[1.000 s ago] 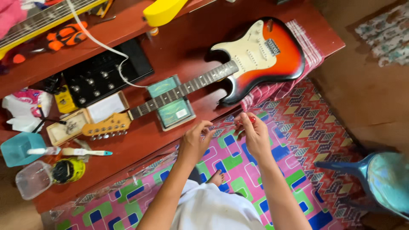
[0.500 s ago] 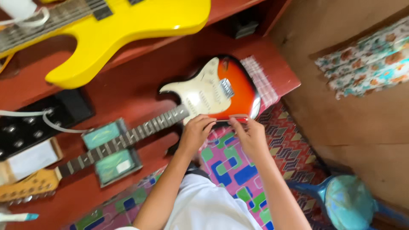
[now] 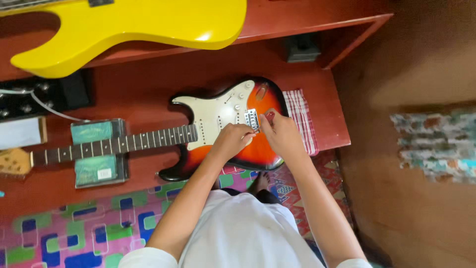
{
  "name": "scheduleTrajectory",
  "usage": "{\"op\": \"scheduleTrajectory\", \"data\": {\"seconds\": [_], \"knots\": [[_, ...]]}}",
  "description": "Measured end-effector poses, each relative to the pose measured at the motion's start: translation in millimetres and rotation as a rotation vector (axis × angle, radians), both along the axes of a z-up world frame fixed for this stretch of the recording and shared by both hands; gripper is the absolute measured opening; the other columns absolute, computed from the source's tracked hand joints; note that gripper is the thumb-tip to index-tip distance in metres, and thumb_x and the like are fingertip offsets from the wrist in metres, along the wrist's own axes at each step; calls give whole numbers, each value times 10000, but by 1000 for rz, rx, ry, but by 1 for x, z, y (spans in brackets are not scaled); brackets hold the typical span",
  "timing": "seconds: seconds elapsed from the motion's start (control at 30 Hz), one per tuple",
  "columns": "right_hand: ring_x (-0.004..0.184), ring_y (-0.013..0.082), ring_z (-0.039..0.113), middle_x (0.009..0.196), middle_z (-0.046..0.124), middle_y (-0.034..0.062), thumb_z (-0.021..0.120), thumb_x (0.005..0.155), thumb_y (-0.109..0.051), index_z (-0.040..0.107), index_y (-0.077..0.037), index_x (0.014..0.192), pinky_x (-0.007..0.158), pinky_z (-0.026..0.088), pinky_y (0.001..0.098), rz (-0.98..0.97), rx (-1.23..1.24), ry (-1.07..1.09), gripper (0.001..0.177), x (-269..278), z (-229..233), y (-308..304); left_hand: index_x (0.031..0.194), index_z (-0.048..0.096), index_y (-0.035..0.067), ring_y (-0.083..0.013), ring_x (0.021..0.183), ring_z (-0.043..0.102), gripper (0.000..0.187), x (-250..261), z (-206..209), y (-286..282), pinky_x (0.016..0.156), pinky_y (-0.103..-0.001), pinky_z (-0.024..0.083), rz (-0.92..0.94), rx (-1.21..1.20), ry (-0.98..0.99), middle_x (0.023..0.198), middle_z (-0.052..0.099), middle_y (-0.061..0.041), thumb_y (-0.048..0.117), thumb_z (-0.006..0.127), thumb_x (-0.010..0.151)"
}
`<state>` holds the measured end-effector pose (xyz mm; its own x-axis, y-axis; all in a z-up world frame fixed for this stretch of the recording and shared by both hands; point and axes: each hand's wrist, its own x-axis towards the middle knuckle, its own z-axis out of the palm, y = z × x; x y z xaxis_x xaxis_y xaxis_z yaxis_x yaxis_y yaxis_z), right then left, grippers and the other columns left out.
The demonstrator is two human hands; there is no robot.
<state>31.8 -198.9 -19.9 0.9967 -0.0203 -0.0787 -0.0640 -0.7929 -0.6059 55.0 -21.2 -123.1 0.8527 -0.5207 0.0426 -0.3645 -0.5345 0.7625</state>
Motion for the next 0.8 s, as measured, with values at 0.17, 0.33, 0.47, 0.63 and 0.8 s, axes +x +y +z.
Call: {"op": "scheduleTrajectory", "data": {"seconds": [0.17, 0.33, 0.47, 0.63, 0.8], "knots": [[788, 427, 709, 714, 712, 172, 520, 1046, -327, 653, -60, 865, 737, 551, 522, 201, 120, 33, 349, 21, 16, -15, 1064, 777, 143, -319, 982, 741, 141, -17, 29, -9, 894, -435, 559, 158, 43, 40, 994, 781, -93, 158, 688, 957], [770, 418, 702, 712, 704, 168, 491, 1047, -304, 659, -89, 829, 714, 542, 521, 339, 154, 14, 349, 27, 4, -25, 1088, 769, 101, -332, 992, 742, 154, -35, 37, -19, 905, -434, 561, 278, 24, 95, 1017, 778, -133, 130, 674, 970], [765, 439, 689, 703, 665, 211, 512, 1038, -321, 637, -78, 874, 716, 545, 531, 383, 149, -7, 319, 23, 3, -30, 1065, 769, 159, -312, 968, 743, 142, -41, 30, -25, 910, -435, 561, 314, 99, 17, 953, 780, -94, 148, 677, 958], [740, 423, 687, 684, 648, 209, 509, 1041, -326, 622, -79, 886, 698, 547, 509, 384, 155, -15, 313, 19, 10, -32, 1066, 762, 181, -268, 964, 747, 139, -41, 15, -27, 916, -405, 556, 326, 133, -37, 939, 781, -59, 153, 683, 955], [702, 398, 685, 662, 639, 195, 512, 1036, -306, 648, -80, 896, 688, 558, 466, 387, 195, -12, 298, 19, 6, -35, 1056, 758, 170, -265, 945, 750, 118, -43, 23, -28, 931, -396, 536, 353, 155, -47, 916, 778, -66, 188, 685, 965]]}}
